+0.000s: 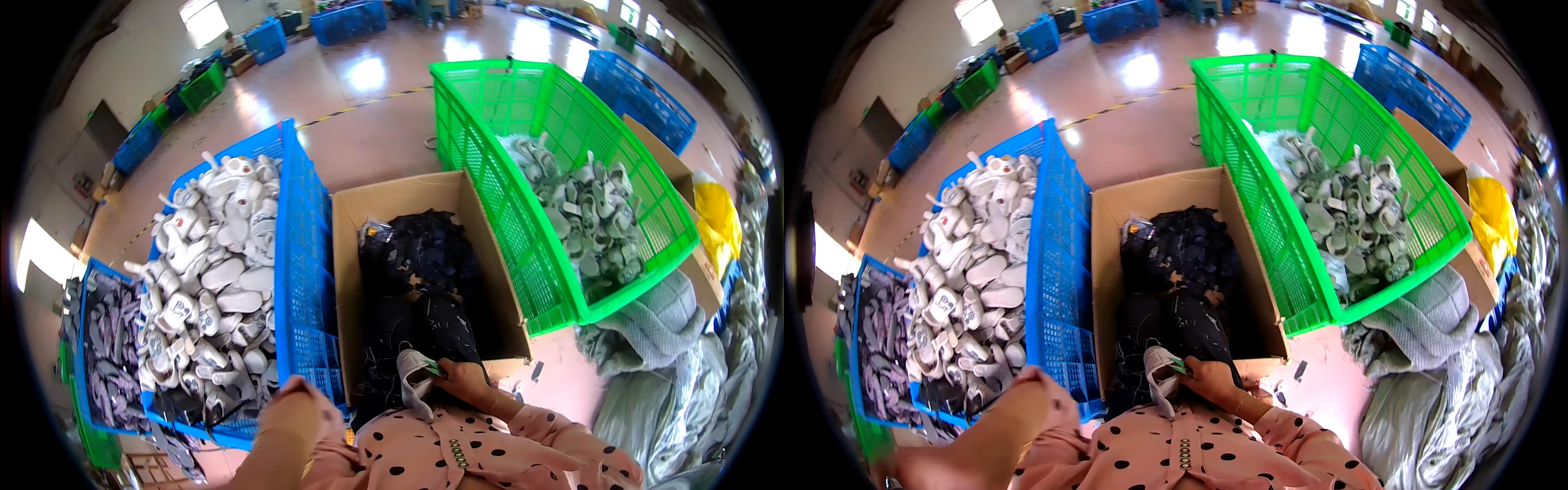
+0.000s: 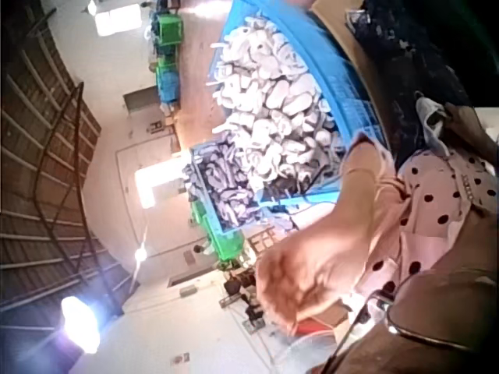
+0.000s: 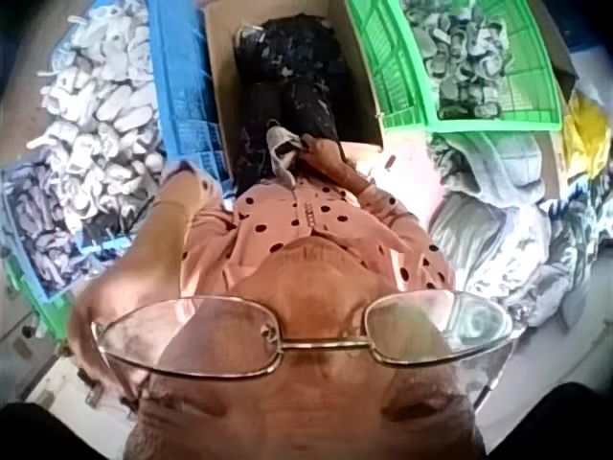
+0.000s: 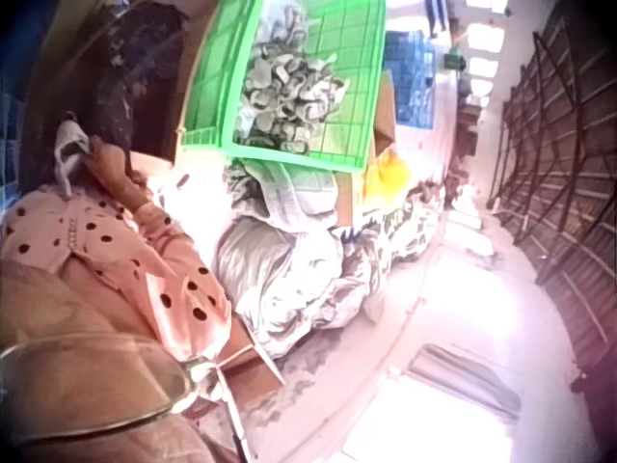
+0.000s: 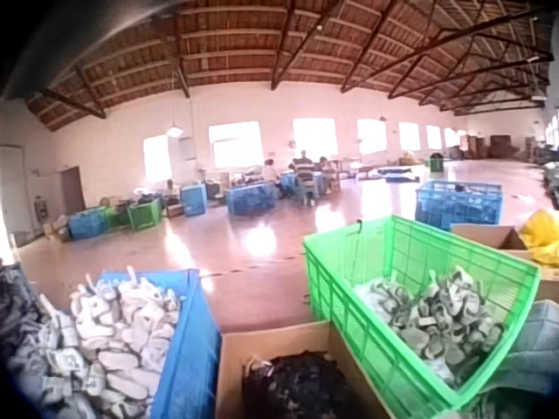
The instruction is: The person sits in a workshop environment and uses a pair of scissors to trim excess fabric and threads from the edges of white slippers. They handle the slippers one at a time, picking them from a nearby blue crate, performing the trimming, and placing the finished items into a cardboard box.
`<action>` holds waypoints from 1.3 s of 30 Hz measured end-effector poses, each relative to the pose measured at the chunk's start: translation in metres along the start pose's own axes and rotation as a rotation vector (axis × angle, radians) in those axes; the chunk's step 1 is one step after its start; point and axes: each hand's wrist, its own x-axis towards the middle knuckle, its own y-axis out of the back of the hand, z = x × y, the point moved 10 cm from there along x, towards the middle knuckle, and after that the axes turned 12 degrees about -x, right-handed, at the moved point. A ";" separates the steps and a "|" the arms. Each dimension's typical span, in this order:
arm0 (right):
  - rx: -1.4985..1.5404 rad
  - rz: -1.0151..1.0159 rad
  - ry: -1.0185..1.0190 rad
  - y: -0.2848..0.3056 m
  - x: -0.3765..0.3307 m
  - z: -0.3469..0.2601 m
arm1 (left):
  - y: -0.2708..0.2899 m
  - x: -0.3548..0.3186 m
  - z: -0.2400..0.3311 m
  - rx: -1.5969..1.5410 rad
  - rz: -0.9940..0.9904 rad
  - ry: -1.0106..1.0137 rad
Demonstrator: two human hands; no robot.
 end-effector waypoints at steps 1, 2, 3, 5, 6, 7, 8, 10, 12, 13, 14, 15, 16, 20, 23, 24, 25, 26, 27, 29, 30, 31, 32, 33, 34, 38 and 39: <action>-0.018 0.012 0.004 0.001 0.000 -0.002 | -0.001 0.000 0.012 -0.026 0.007 -0.068; -0.031 0.024 0.013 0.003 0.000 -0.006 | -0.003 0.001 0.025 -0.054 0.009 -0.136; -0.047 0.032 0.018 0.002 -0.001 -0.007 | -0.006 0.001 0.036 -0.098 0.000 -0.206; -0.054 0.047 -0.037 0.000 -0.004 0.011 | -0.014 0.004 0.048 -0.253 -0.043 -0.350; -0.093 0.051 -0.089 0.003 -0.009 0.029 | -0.022 0.007 0.048 -0.387 -0.086 -0.437; -0.088 0.042 -0.090 0.000 -0.009 0.024 | -0.029 0.006 0.062 -0.470 -0.124 -0.481; -0.086 0.030 -0.080 0.000 -0.008 0.017 | -0.032 0.006 0.077 -0.593 -0.147 -0.517; -0.041 0.048 -0.047 -0.004 -0.006 0.004 | -0.041 -0.001 0.096 -0.743 -0.197 -0.544; -0.017 0.036 -0.048 -0.004 -0.007 -0.002 | -0.042 -0.012 0.100 -0.760 -0.199 -0.550; 0.003 0.033 -0.046 0.002 -0.009 -0.004 | -0.043 -0.017 0.100 -0.780 -0.204 -0.559; 0.026 0.030 -0.045 0.006 -0.009 -0.005 | -0.040 -0.024 0.101 -0.782 -0.179 -0.598; 0.049 0.025 -0.057 0.007 -0.013 -0.002 | -0.038 -0.030 0.099 -0.749 -0.137 -0.595; 0.034 0.032 -0.053 0.008 -0.012 0.000 | -0.035 -0.035 0.099 -0.716 -0.097 -0.591; 0.117 -0.001 -0.004 0.006 -0.020 -0.012 | -0.023 -0.064 0.045 -0.523 0.067 -0.430; 0.147 0.002 0.008 0.010 -0.031 -0.008 | -0.002 -0.094 -0.057 -0.103 0.269 0.087; 0.143 -0.020 0.003 0.007 -0.031 -0.009 | 0.005 -0.122 -0.099 -0.130 0.398 0.364; 0.143 -0.051 -0.006 0.002 -0.033 -0.011 | 0.010 -0.157 -0.142 -0.142 0.408 0.434; 0.195 -0.036 -0.004 0.004 -0.037 -0.010 | 0.007 -0.172 -0.156 -0.062 0.388 0.459; 0.248 -0.013 0.000 0.006 -0.038 -0.010 | 0.004 -0.181 -0.164 0.022 0.360 0.478; 0.409 -0.025 -0.021 0.003 -0.043 -0.003 | -0.018 -0.187 -0.165 0.142 0.206 0.458; 0.496 -0.110 -0.082 -0.005 -0.046 0.001 | -0.030 -0.196 -0.178 0.095 0.110 0.561; 0.503 -0.086 -0.066 -0.004 -0.046 -0.003 | -0.035 -0.200 -0.186 0.020 0.106 0.576; 0.472 -0.060 -0.027 -0.001 -0.044 -0.007 | -0.041 -0.204 -0.194 -0.056 0.102 0.591; 0.445 -0.039 0.002 0.001 -0.044 -0.011 | -0.048 -0.210 -0.201 -0.138 0.095 0.615; 0.414 -0.018 0.024 0.002 -0.047 -0.011 | -0.054 -0.207 -0.201 -0.260 0.066 0.635; 0.530 -0.070 -0.112 -0.003 -0.055 0.002 | -0.059 -0.210 -0.203 -0.390 0.096 0.688; 0.616 -0.066 -0.125 0.003 -0.051 0.001 | -0.059 -0.208 -0.200 -0.306 0.063 0.673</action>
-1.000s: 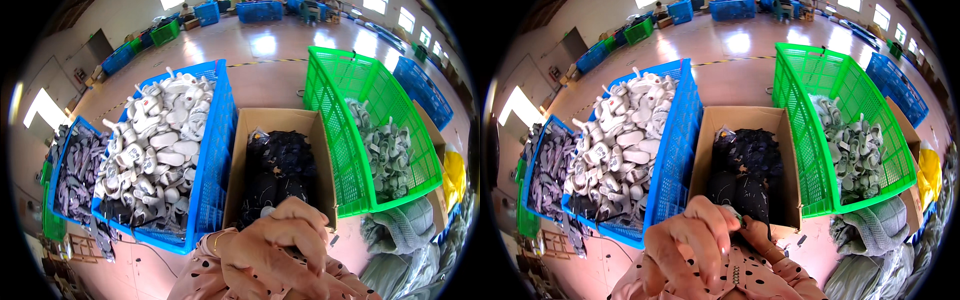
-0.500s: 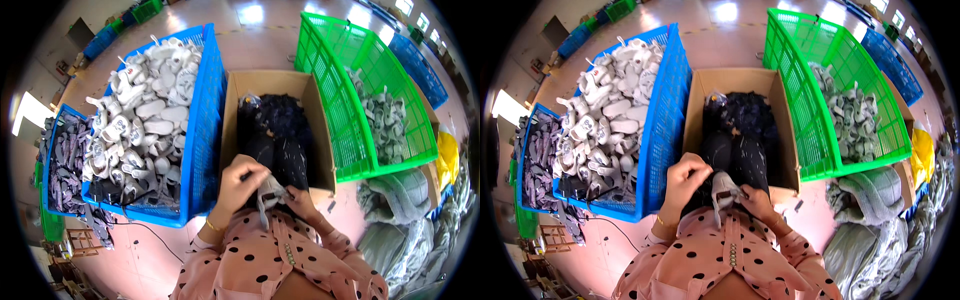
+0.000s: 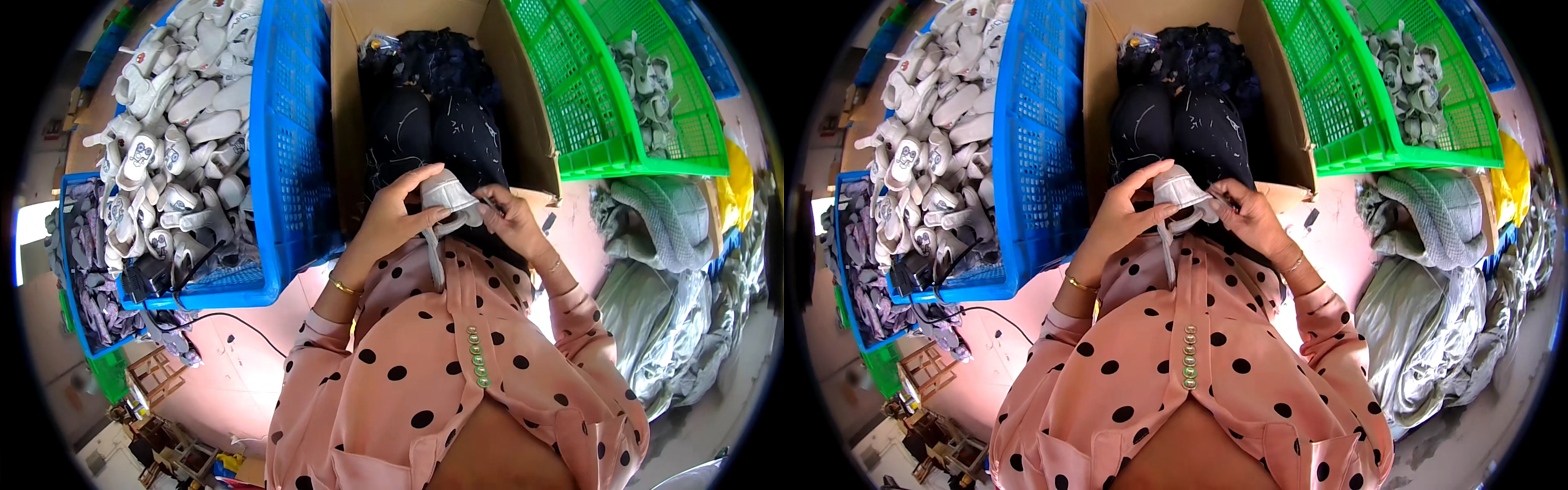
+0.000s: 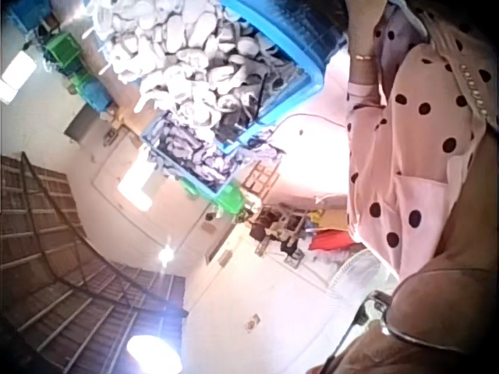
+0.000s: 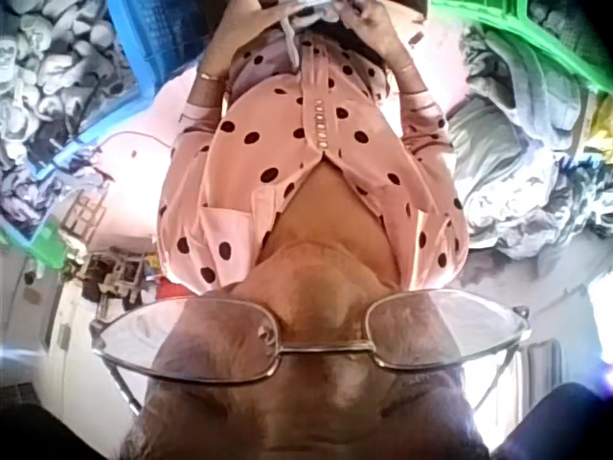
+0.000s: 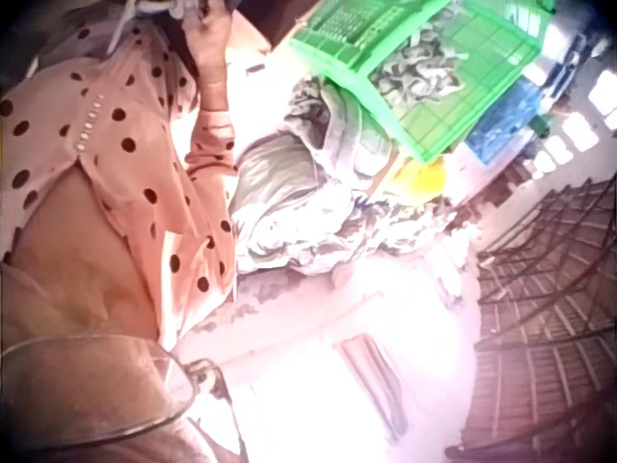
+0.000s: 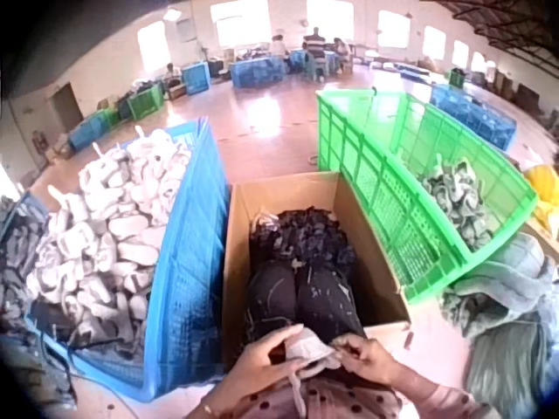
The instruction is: The person sits in a workshop environment and uses a pair of scissors to trim excess fabric and threads from the edges of white slippers. They handle the slippers one at a time, picking them from a nearby blue crate, performing the trimming, and placing the finished items into a cardboard box.
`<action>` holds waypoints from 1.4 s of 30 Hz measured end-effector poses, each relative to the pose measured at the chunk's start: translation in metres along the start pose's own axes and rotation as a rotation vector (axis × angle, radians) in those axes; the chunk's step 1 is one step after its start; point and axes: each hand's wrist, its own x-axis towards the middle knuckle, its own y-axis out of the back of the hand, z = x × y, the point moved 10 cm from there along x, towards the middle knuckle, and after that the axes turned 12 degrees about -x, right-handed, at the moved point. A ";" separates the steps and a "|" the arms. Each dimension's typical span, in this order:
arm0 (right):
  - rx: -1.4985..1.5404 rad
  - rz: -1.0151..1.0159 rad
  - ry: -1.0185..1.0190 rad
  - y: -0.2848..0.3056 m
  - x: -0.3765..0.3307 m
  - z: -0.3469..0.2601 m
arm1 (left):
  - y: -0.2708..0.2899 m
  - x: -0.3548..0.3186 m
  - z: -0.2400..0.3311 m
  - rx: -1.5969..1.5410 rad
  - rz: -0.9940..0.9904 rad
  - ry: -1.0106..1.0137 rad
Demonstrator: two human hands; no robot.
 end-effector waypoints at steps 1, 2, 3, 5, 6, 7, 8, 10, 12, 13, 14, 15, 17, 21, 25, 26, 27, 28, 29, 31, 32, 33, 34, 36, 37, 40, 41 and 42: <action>0.027 -0.019 -0.015 0.004 0.001 -0.004 | 0.000 0.000 0.000 0.072 -0.008 -0.035; 0.040 -0.017 -0.063 0.010 0.001 -0.007 | 0.000 -0.001 0.001 0.144 -0.015 -0.071; 0.048 0.015 -0.045 0.014 0.004 -0.013 | -0.001 0.000 0.002 0.152 -0.013 -0.079; 0.024 0.054 0.018 0.012 0.011 -0.018 | -0.004 0.003 0.006 0.167 -0.007 -0.098; -0.006 0.060 0.064 0.008 0.015 -0.020 | -0.002 0.005 0.004 0.141 -0.007 -0.074; -0.037 0.066 0.109 0.005 0.017 -0.022 | 0.000 0.008 0.001 0.116 -0.006 -0.050; -0.059 0.061 0.111 0.003 0.019 -0.020 | 0.001 0.011 -0.001 0.090 -0.006 -0.027; -0.100 0.041 0.116 -0.001 0.023 -0.018 | 0.005 0.015 -0.001 0.067 0.008 -0.038; -0.157 0.029 0.112 0.000 0.025 -0.018 | 0.009 0.022 -0.001 0.111 -0.018 -0.078; -0.184 0.030 0.126 0.000 0.025 -0.020 | 0.009 0.025 -0.001 0.105 0.004 -0.084; -0.211 0.031 0.140 0.000 0.026 -0.021 | 0.009 0.027 -0.002 0.126 0.006 -0.095; -0.226 0.038 0.154 0.002 0.026 -0.021 | 0.010 0.030 -0.003 0.147 0.005 -0.107; -0.256 0.050 0.182 0.005 0.028 -0.021 | 0.010 0.033 -0.002 0.194 0.025 -0.138; -0.468 0.121 0.179 0.019 0.033 -0.021 | 0.011 0.039 0.011 0.295 0.082 -0.200; -0.643 0.090 0.212 0.023 0.040 -0.034 | 0.015 0.043 0.017 0.329 0.134 -0.260; -0.680 0.083 0.245 0.022 0.041 -0.038 | 0.015 0.044 0.017 0.354 0.136 -0.277; -0.712 0.048 0.233 0.020 0.042 -0.038 | 0.014 0.044 0.017 0.378 0.138 -0.294; -0.744 0.013 0.221 0.018 0.044 -0.040 | 0.014 0.044 0.017 0.402 0.139 -0.310; -0.776 -0.022 0.209 0.014 0.045 -0.040 | 0.012 0.044 0.018 0.427 0.138 -0.336; -0.767 -0.018 0.218 0.013 0.048 -0.041 | 0.007 0.045 0.022 0.478 0.134 -0.393; -0.762 -0.015 0.222 0.012 0.049 -0.042 | 0.004 0.045 0.024 0.505 0.135 -0.415; -0.761 -0.017 0.219 0.012 0.050 -0.043 | 0.002 0.045 0.028 0.533 0.136 -0.439; -0.759 -0.018 0.216 0.012 0.050 -0.045 | -0.001 0.044 0.030 0.562 0.138 -0.463; -0.773 -0.008 0.233 0.012 0.051 -0.047 | -0.003 0.043 0.032 0.591 0.149 -0.501; -0.789 0.003 0.253 0.012 0.051 -0.047 | -0.004 0.042 0.033 0.605 0.155 -0.520; -0.833 0.050 0.299 0.014 0.050 -0.054 | -0.008 0.043 0.038 0.644 0.166 -0.553; -0.847 0.068 0.311 0.015 0.048 -0.057 | -0.009 0.042 0.039 0.639 0.166 -0.556; -0.859 0.072 0.316 0.015 0.049 -0.058 | -0.010 0.041 0.038 0.635 0.170 -0.558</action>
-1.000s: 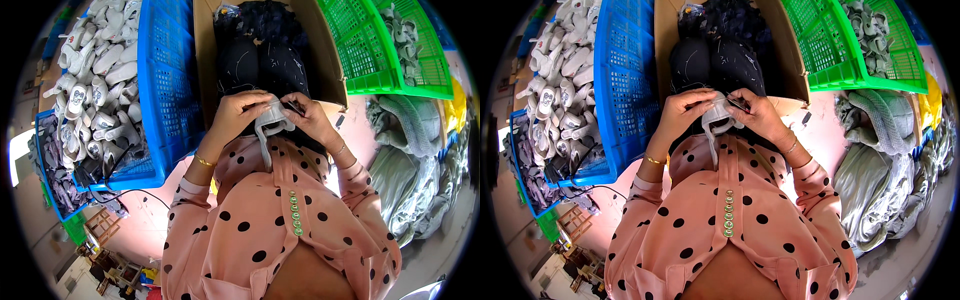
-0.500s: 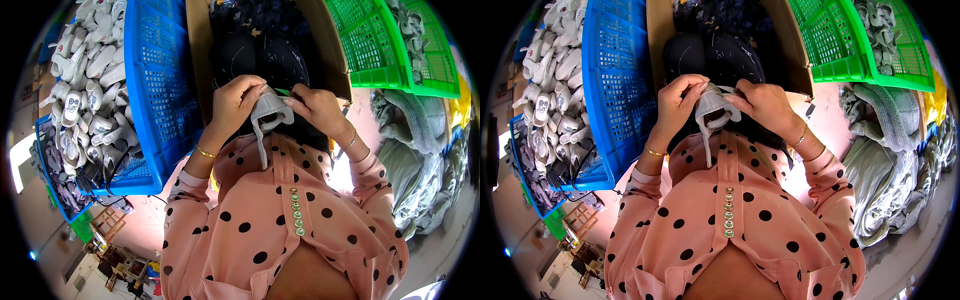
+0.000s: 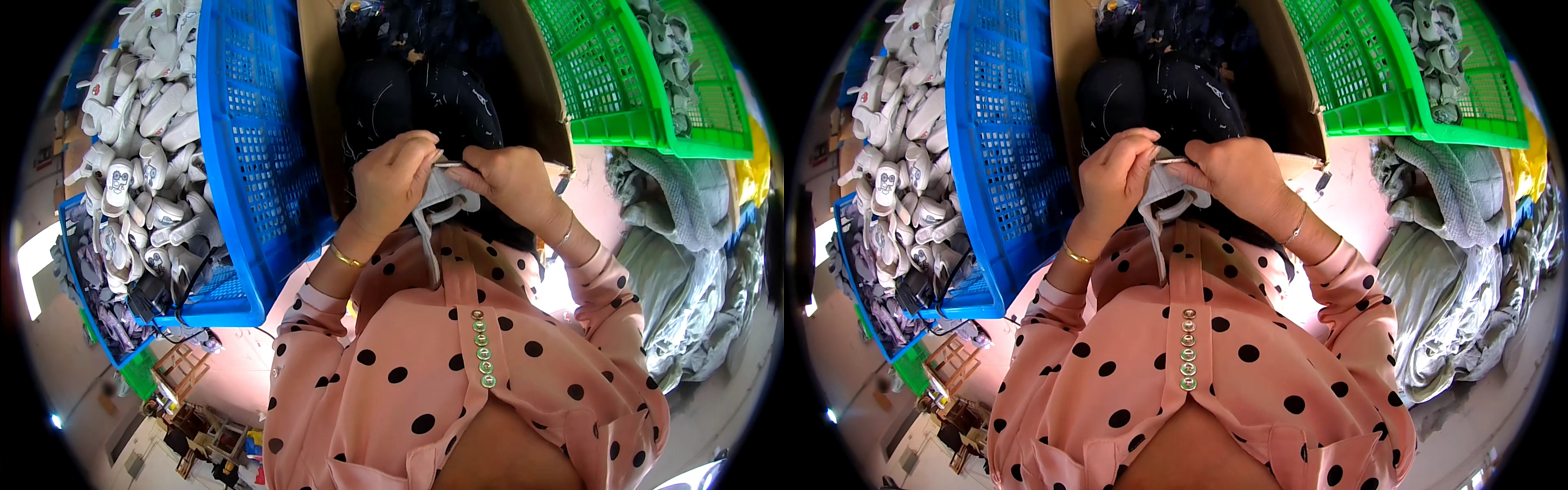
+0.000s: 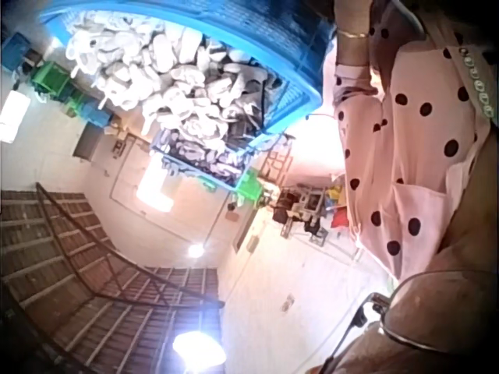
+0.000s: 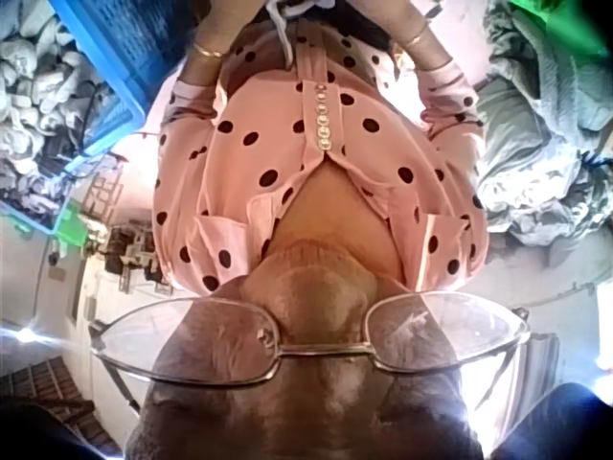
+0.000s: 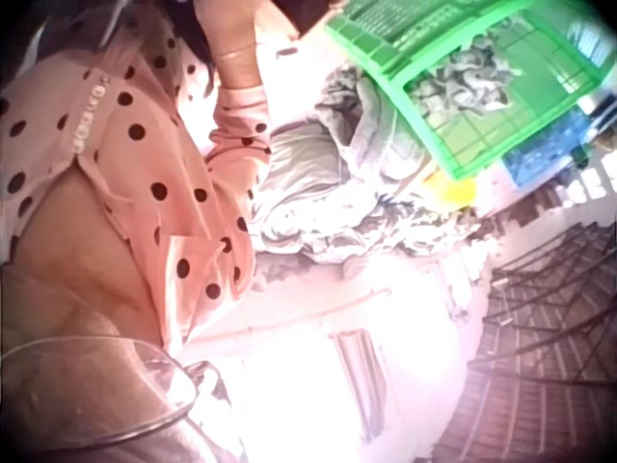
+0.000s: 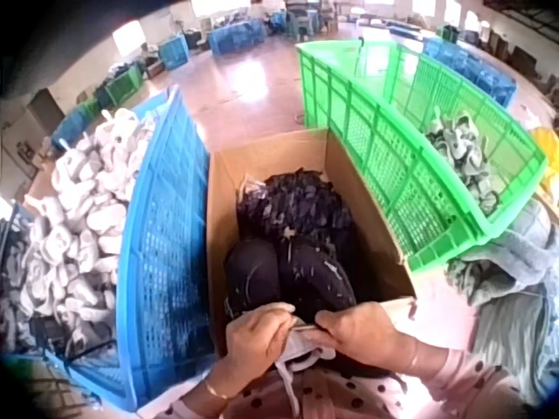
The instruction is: The person sits in a workshop environment and uses a pair of scissors to trim excess fabric and threads from the edges of white slippers. They handle the slippers one at a time, picking them from a nearby blue crate, performing the trimming, and placing the finished items into a cardboard box.
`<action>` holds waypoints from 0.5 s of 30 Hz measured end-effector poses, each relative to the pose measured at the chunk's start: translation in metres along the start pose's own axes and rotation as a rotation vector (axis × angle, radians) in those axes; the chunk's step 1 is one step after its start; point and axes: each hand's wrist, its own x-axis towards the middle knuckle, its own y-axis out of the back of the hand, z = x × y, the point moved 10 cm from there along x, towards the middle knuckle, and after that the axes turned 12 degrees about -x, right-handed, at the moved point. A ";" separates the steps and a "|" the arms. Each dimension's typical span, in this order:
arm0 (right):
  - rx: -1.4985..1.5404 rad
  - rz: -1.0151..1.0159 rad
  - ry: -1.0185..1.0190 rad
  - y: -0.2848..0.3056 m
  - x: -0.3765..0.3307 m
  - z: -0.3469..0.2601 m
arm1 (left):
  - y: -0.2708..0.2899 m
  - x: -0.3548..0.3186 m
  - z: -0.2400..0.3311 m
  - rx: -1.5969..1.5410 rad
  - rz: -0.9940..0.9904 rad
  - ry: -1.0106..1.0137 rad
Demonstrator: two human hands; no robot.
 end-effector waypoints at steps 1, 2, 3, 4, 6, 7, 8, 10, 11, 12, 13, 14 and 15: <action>-0.013 0.004 0.004 0.000 0.000 -0.001 | -0.001 -0.001 0.000 -0.002 0.005 0.000; -0.025 0.009 0.007 0.000 0.000 -0.002 | 0.000 -0.003 -0.003 -0.014 0.034 0.019; -0.018 -0.008 -0.006 -0.003 0.000 0.001 | -0.001 -0.005 -0.007 -0.030 0.061 0.037; 0.040 0.013 -0.051 -0.004 -0.001 0.008 | -0.002 -0.006 -0.010 -0.047 0.088 0.056; 0.156 0.053 -0.137 -0.009 -0.003 0.021 | -0.004 -0.011 -0.018 -0.154 0.163 0.155; 0.239 0.050 -0.207 -0.012 -0.004 0.029 | -0.006 -0.014 -0.021 -0.190 0.176 0.211; 0.276 0.070 -0.191 -0.009 -0.004 0.029 | -0.008 -0.017 -0.025 -0.226 0.190 0.267; 0.357 0.097 -0.158 0.002 -0.002 0.020 | -0.015 -0.024 -0.032 -0.344 0.217 0.365; 0.298 0.034 -0.144 0.003 0.002 0.015 | -0.016 -0.025 -0.037 -0.397 0.240 0.400; 0.257 -0.007 -0.115 0.001 0.002 0.012 | -0.018 -0.029 -0.042 -0.451 0.263 0.440; 0.217 -0.049 -0.084 -0.002 0.003 0.012 | -0.020 -0.032 -0.048 -0.503 0.252 0.439; 0.178 -0.091 -0.053 -0.006 0.004 0.011 | -0.022 -0.039 -0.060 -0.638 0.273 0.549; 0.242 -0.113 -0.053 -0.008 0.002 0.014 | -0.025 -0.043 -0.064 -0.782 0.293 0.662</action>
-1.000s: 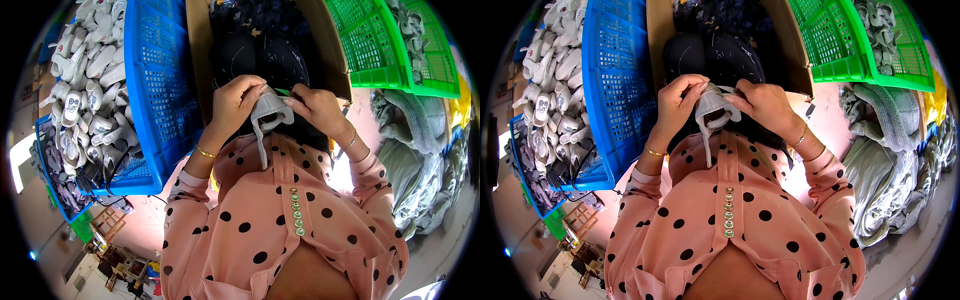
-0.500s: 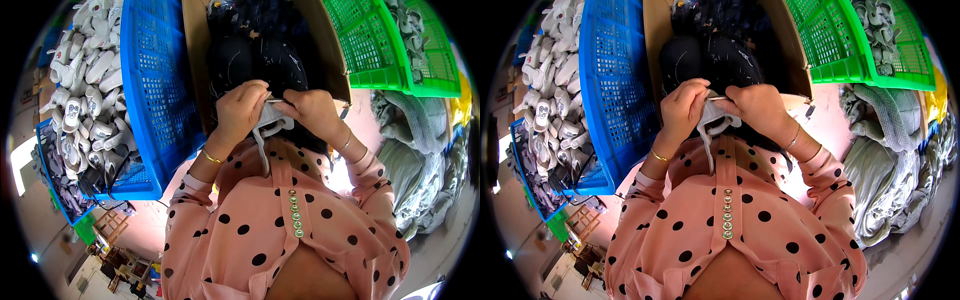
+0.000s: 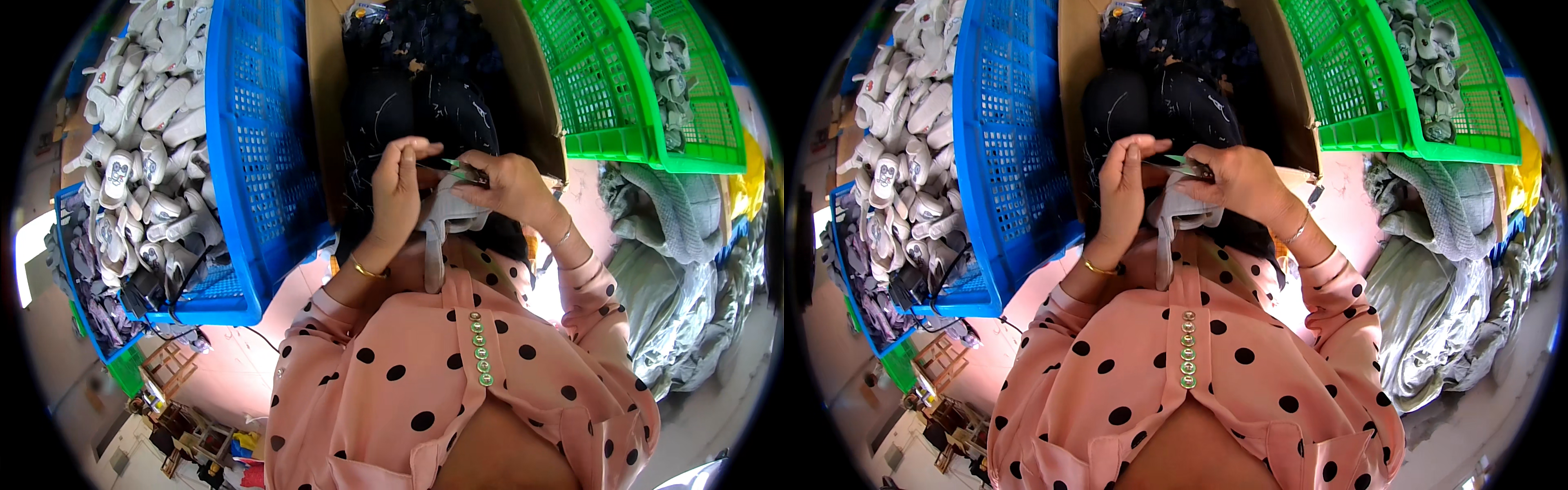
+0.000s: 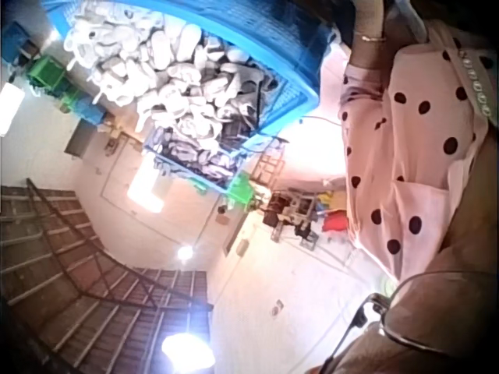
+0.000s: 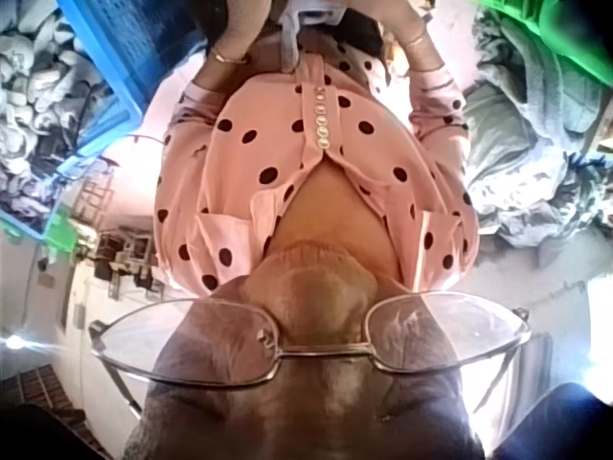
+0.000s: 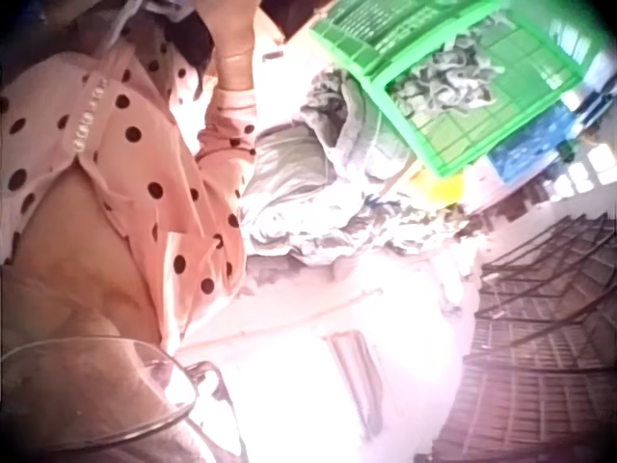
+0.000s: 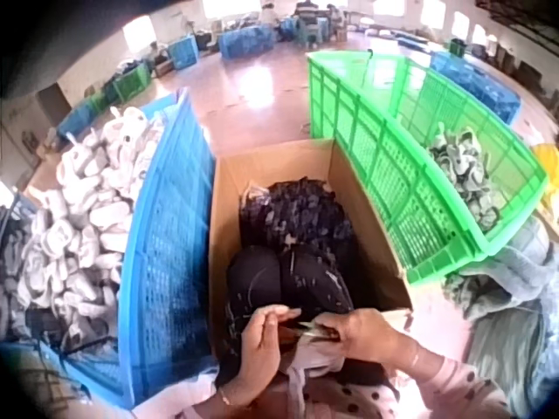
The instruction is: The person sits in a workshop environment and uses a pair of scissors to trim excess fabric and threads from the edges of white slippers. They handle the slippers one at a time, picking them from a nearby blue crate, performing the trimming, and placing the finished items into a cardboard box.
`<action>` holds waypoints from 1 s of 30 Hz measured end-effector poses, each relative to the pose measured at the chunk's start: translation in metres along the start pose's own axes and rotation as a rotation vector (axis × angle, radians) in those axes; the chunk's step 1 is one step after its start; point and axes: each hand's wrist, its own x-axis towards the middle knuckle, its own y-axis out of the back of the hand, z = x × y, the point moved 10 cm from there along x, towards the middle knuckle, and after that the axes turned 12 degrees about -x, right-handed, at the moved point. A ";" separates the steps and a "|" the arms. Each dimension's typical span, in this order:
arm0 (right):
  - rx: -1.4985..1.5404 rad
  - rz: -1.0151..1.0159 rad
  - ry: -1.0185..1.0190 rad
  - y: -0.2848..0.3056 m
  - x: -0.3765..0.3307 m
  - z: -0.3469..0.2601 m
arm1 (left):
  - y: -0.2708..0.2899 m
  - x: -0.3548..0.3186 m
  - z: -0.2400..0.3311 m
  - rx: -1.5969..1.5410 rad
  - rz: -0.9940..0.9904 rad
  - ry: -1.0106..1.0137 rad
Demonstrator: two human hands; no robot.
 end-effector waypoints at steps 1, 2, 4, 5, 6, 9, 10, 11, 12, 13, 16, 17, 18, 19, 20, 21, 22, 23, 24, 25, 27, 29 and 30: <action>0.085 -0.024 -0.020 -0.004 -0.001 0.007 | 0.004 -0.002 -0.009 -0.133 0.022 0.124; 0.171 -0.049 -0.040 -0.010 -0.004 0.014 | 0.011 -0.001 -0.007 -0.018 0.005 0.097; 0.359 -0.113 -0.108 -0.025 -0.011 0.030 | 0.013 -0.005 0.014 0.295 -0.108 -0.078; 0.438 -0.106 -0.117 -0.030 -0.013 0.033 | 0.008 -0.010 0.024 0.408 -0.176 -0.108; 0.517 -0.098 -0.126 -0.034 -0.015 0.034 | -0.002 -0.016 0.030 0.538 -0.292 -0.168; 0.632 -0.163 -0.180 -0.040 -0.019 0.034 | -0.019 -0.029 0.029 0.726 -0.423 -0.170; 0.621 -0.163 -0.177 -0.040 -0.019 0.033 | -0.018 -0.030 0.019 0.756 -0.461 -0.143; 0.609 -0.162 -0.175 -0.040 -0.019 0.033 | -0.018 -0.032 0.011 0.786 -0.500 -0.115; 0.598 -0.155 -0.171 -0.040 -0.020 0.034 | -0.016 -0.030 0.012 0.736 -0.460 -0.094; 0.588 -0.147 -0.167 -0.041 -0.022 0.036 | -0.014 -0.030 0.010 0.747 -0.453 -0.102; 0.587 -0.130 -0.168 -0.039 -0.024 0.035 | -0.006 -0.028 0.007 0.722 -0.421 -0.144; 0.592 -0.125 -0.170 -0.038 -0.024 0.034 | -0.005 -0.027 0.010 0.674 -0.400 -0.169; 0.580 -0.118 -0.172 -0.039 -0.024 0.034 | -0.004 -0.026 0.015 0.627 -0.378 -0.197; 0.568 -0.110 -0.174 -0.039 -0.024 0.034 | 0.003 -0.023 0.005 0.396 -0.327 -0.025; 0.555 -0.103 -0.176 -0.040 -0.024 0.034 | 0.005 -0.023 -0.006 0.164 -0.273 0.143; 0.505 -0.098 -0.174 -0.041 -0.024 0.035 | 0.006 -0.026 -0.018 -0.069 -0.212 0.309; 0.454 -0.094 -0.173 -0.042 -0.023 0.036 | -0.001 -0.027 -0.018 -0.126 -0.240 0.332; 0.404 -0.089 -0.171 -0.042 -0.023 0.037 | -0.009 -0.027 -0.018 -0.184 -0.267 0.355; 0.351 -0.091 -0.179 -0.042 -0.023 0.035 | -0.014 -0.029 -0.018 -0.240 -0.294 0.378; 0.298 -0.092 -0.186 -0.040 -0.022 0.030 | -0.016 -0.028 -0.021 -0.374 -0.301 0.391; 0.239 -0.089 -0.199 -0.040 -0.024 0.028 | -0.020 -0.023 -0.027 -0.645 -0.315 0.412; 0.228 -0.082 -0.209 -0.043 -0.027 0.030 | -0.018 -0.024 -0.026 -0.621 -0.262 0.387; 0.247 -0.083 -0.219 -0.044 -0.027 0.032 | -0.016 -0.025 -0.029 -0.640 -0.256 0.384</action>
